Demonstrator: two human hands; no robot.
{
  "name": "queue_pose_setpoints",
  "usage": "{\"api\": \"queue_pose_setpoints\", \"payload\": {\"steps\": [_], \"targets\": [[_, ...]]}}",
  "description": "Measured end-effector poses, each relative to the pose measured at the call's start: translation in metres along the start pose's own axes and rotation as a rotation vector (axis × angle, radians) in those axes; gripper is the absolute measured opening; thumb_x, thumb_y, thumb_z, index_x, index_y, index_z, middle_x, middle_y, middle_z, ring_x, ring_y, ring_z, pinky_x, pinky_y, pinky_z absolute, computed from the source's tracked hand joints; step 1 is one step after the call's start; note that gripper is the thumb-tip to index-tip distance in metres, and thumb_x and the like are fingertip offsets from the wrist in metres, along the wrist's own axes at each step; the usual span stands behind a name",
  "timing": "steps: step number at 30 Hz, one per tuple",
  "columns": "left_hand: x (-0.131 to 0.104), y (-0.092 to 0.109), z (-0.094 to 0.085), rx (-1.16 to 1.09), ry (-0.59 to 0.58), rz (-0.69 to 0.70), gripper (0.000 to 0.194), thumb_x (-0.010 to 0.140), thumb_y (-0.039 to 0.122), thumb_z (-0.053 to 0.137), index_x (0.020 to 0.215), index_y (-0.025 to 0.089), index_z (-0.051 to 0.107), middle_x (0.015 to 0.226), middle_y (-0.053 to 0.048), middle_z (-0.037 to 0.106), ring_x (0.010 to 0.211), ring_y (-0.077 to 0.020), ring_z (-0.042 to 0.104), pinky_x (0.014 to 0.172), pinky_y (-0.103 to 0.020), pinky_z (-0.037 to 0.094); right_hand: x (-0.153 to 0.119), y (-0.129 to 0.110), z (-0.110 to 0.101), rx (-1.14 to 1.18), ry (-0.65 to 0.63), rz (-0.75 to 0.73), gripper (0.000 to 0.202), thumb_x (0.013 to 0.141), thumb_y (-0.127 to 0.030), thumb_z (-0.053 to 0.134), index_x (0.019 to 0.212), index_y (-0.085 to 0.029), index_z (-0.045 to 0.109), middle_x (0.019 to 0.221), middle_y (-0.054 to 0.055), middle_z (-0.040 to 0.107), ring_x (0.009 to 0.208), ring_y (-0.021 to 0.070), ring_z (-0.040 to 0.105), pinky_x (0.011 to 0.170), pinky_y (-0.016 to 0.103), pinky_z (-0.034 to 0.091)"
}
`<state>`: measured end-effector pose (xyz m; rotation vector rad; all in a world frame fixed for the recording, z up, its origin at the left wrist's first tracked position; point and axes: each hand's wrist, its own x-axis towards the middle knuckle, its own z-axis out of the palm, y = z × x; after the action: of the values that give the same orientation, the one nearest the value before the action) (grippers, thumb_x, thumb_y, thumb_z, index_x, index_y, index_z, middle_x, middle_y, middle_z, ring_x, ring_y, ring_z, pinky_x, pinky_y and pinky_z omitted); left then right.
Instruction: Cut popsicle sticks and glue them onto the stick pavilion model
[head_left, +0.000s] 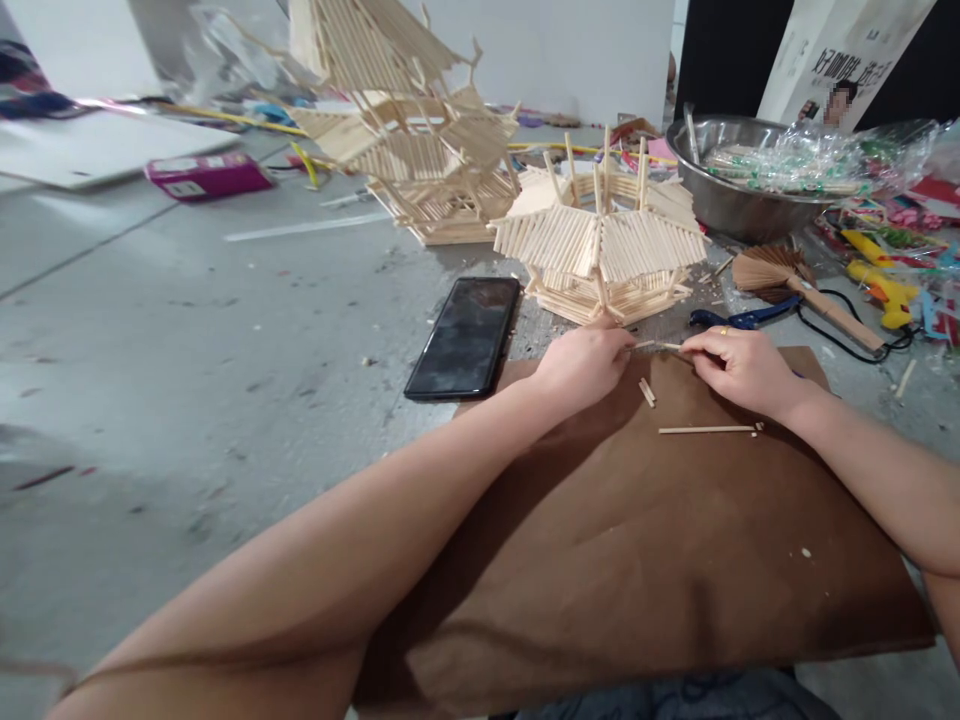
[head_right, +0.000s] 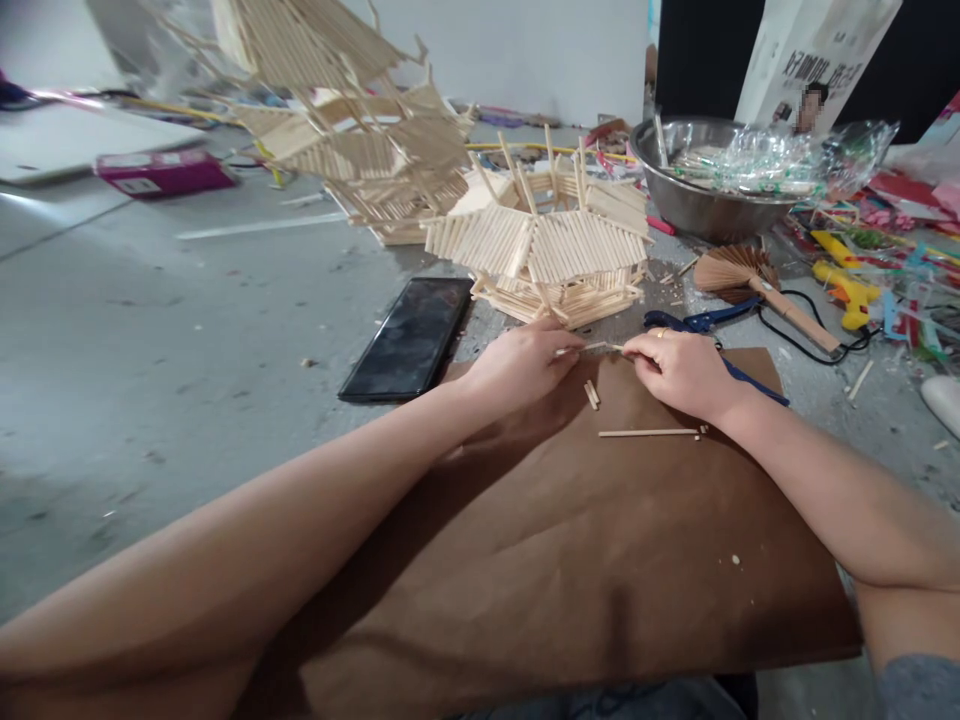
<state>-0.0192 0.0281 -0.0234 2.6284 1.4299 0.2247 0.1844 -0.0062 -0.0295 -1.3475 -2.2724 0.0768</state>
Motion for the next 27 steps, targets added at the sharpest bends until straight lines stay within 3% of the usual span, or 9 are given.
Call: {"api": "queue_pose_setpoints", "payload": {"steps": [3, 7, 10, 18, 27], "targets": [[-0.006, 0.005, -0.007, 0.061, -0.003, 0.060, 0.029, 0.082, 0.021, 0.037, 0.095, 0.018, 0.063, 0.100, -0.007, 0.059, 0.077, -0.0178, 0.060, 0.064, -0.028, 0.045, 0.001, 0.000, -0.001, 0.037, 0.009, -0.007, 0.024, 0.077, -0.016, 0.047, 0.092, -0.018, 0.066, 0.090, 0.004, 0.069, 0.077, 0.0157, 0.063, 0.071, 0.027, 0.046], [-0.010, 0.007, -0.014, 0.063, -0.099, 0.345, 0.029, 0.081, 0.021, 0.039, 0.096, 0.019, 0.063, 0.106, -0.006, 0.057, 0.072, -0.0141, 0.059, 0.064, -0.026, 0.045, 0.003, 0.000, -0.003, 0.087, 0.035, 0.038, 0.022, 0.078, -0.018, 0.048, 0.091, -0.019, 0.066, 0.088, 0.003, 0.070, 0.076, 0.0148, 0.063, 0.070, 0.026, 0.047], [-0.008, 0.004, -0.016, 0.056, -0.175, 0.431, 0.031, 0.083, 0.025, 0.038, 0.103, 0.024, 0.062, 0.104, -0.005, 0.057, 0.072, -0.0136, 0.059, 0.063, -0.025, 0.044, 0.005, 0.000, -0.004, 0.130, 0.043, 0.081, 0.021, 0.080, -0.020, 0.048, 0.090, -0.020, 0.067, 0.087, 0.002, 0.070, 0.074, 0.0145, 0.063, 0.069, 0.027, 0.048], [-0.002, 0.001, -0.013, -0.038, -0.246, 0.359, 0.022, 0.081, 0.024, 0.044, 0.091, 0.020, 0.064, 0.094, -0.004, 0.058, 0.069, -0.0120, 0.057, 0.060, -0.022, 0.039, 0.007, 0.000, -0.005, 0.194, 0.064, 0.076, 0.019, 0.081, -0.024, 0.050, 0.086, -0.021, 0.068, 0.083, 0.003, 0.068, 0.075, 0.0148, 0.061, 0.072, 0.029, 0.047], [0.002, 0.000, -0.006, -0.283, -0.204, 0.286, 0.013, 0.076, 0.021, 0.052, 0.078, 0.016, 0.064, 0.080, -0.002, 0.061, 0.068, -0.0107, 0.053, 0.062, -0.021, 0.037, 0.006, 0.000, -0.004, 0.288, 0.098, 0.093, 0.018, 0.080, -0.024, 0.051, 0.084, -0.018, 0.067, 0.081, 0.005, 0.066, 0.073, 0.0135, 0.059, 0.069, 0.028, 0.046]]}}
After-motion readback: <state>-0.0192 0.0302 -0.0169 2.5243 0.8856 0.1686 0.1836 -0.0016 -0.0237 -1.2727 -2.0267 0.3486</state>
